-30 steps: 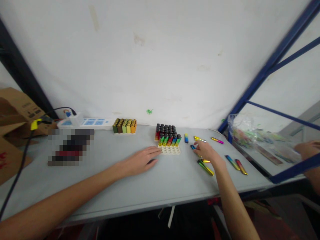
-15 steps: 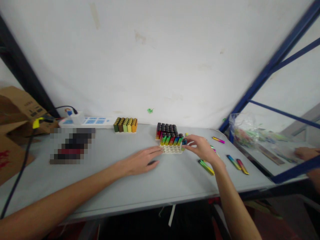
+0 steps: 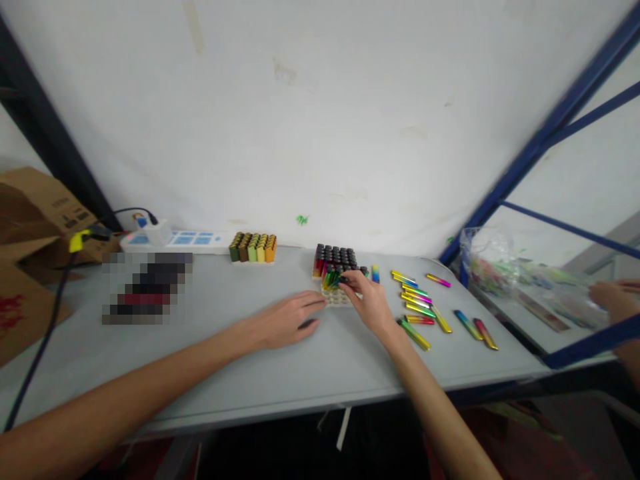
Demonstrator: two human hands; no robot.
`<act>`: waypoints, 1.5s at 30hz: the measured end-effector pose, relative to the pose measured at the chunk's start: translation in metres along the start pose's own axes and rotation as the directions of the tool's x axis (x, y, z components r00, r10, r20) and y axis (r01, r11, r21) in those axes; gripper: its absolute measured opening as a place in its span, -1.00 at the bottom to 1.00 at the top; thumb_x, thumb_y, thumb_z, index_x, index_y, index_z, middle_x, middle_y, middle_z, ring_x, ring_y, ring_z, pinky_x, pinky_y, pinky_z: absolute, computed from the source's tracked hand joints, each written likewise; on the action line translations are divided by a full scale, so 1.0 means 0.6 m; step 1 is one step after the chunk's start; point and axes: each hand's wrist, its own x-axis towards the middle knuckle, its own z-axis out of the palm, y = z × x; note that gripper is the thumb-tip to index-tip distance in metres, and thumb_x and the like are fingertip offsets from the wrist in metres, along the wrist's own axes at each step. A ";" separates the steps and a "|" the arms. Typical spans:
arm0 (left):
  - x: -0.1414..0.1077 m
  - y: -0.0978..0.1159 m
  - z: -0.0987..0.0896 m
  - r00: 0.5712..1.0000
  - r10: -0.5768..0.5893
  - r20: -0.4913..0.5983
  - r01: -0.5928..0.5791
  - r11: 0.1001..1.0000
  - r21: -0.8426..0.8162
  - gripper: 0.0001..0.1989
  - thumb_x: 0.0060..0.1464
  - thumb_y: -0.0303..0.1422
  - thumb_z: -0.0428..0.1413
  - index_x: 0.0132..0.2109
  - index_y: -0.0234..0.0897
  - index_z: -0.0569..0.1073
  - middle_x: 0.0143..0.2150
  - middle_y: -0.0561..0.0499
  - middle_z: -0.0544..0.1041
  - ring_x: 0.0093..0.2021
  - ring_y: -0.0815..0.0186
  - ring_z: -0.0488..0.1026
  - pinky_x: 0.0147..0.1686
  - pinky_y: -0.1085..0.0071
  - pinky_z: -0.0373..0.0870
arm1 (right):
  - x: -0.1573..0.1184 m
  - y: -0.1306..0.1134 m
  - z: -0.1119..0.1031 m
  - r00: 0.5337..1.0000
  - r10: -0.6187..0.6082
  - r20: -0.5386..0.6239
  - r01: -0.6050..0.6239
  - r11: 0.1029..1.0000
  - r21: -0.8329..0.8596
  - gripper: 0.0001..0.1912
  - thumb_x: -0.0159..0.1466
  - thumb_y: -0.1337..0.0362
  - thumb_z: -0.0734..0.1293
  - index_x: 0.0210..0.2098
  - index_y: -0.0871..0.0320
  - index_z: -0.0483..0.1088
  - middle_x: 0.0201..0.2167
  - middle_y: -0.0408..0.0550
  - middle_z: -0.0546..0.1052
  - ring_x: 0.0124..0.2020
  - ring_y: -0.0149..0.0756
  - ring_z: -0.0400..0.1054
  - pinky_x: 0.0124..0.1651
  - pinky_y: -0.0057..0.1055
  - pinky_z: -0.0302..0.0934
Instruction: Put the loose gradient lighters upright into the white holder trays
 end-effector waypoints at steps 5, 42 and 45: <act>0.003 0.002 -0.002 1.000 -0.002 0.015 0.002 1.000 -0.001 -0.65 0.30 -0.39 0.04 0.19 -0.34 0.43 0.17 -0.23 0.49 0.19 0.09 0.43 0.26 0.15 0.36 | -0.001 0.000 0.004 0.999 -0.010 0.046 0.007 0.998 0.067 -0.77 0.40 0.18 0.27 0.00 0.08 0.41 -0.18 0.01 0.62 -0.18 -0.22 0.58 -0.07 -0.27 0.49; 0.002 -0.002 0.002 0.999 -0.016 0.036 0.014 0.998 0.056 -0.63 0.31 -0.39 0.03 0.21 -0.35 0.42 0.20 -0.23 0.47 0.19 0.11 0.44 0.26 0.17 0.37 | -0.001 -0.018 0.005 0.977 -0.033 0.210 0.120 0.903 -0.413 -0.43 0.45 0.23 0.21 0.42 0.03 0.12 -0.13 0.07 0.44 -0.18 -0.15 0.45 -0.06 -0.22 0.44; 0.001 -0.003 0.002 0.999 -0.018 0.043 0.016 0.999 0.049 -0.63 0.31 -0.38 0.03 0.22 -0.33 0.41 0.20 -0.21 0.47 0.19 0.11 0.43 0.26 0.17 0.36 | -0.006 -0.024 0.004 0.974 0.004 0.227 0.106 0.876 -0.470 -0.38 0.46 0.17 0.20 0.47 -0.02 0.00 -0.12 0.07 0.41 -0.18 -0.13 0.45 -0.07 -0.21 0.44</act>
